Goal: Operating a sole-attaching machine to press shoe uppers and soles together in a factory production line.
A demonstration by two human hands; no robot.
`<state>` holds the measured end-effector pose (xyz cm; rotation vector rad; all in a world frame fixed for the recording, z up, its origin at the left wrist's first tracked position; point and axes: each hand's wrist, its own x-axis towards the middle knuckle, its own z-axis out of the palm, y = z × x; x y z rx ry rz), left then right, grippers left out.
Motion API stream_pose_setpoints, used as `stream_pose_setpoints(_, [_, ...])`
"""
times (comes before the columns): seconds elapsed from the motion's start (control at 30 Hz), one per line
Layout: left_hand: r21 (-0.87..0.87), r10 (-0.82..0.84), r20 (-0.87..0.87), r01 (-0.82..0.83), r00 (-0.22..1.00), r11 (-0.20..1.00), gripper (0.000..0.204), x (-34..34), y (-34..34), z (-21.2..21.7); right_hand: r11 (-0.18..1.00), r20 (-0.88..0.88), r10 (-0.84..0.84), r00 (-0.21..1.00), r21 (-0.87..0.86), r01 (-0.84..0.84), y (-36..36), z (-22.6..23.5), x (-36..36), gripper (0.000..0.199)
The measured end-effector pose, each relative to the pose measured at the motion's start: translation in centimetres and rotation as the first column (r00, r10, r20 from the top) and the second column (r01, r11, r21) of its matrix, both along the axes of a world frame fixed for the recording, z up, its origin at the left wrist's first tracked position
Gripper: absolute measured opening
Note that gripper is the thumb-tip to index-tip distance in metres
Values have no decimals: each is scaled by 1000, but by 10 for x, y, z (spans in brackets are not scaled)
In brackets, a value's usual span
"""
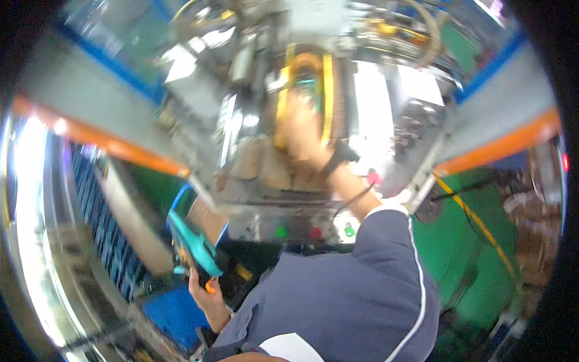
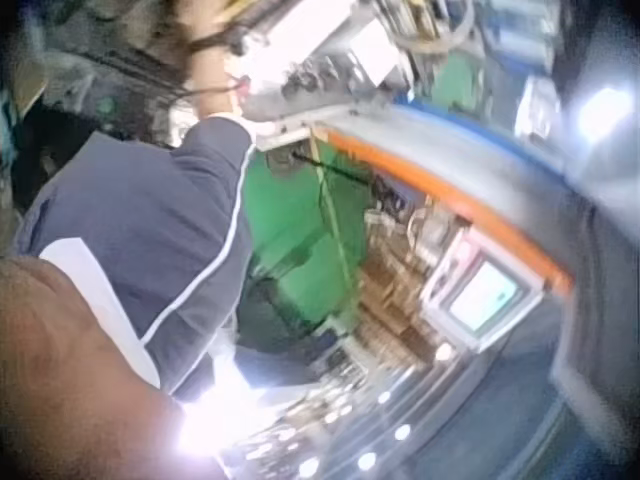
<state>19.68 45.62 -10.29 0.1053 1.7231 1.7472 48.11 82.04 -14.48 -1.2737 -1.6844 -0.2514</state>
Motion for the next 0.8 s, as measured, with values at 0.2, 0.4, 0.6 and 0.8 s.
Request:
stream_pose_setpoints(0.2, [233, -267, 188, 221, 945, 947, 38, 17, 32, 22, 745, -135, 575, 807, -321, -585, -187, -54, -55, 11])
stream_pose_setpoints(0.4, [289, -343, 193, 280, 919, 915, 37, 32, 46, 33, 627, -28, 644, 764, -553, -549, -229, -153, -73, 20])
stream_pose_setpoints(0.6, [246, -280, 167, 235, 945, 940, 32, 44, 51, 33, 569, 4, 693, 721, -617, -544, -233, -169, -81, 27])
stream_pose_setpoints(0.8, [256, -284, 211, 227, 936, 940, 33, 45, 54, 28, 591, -60, 659, 750, -575, -565, -229, -171, -82, 32])
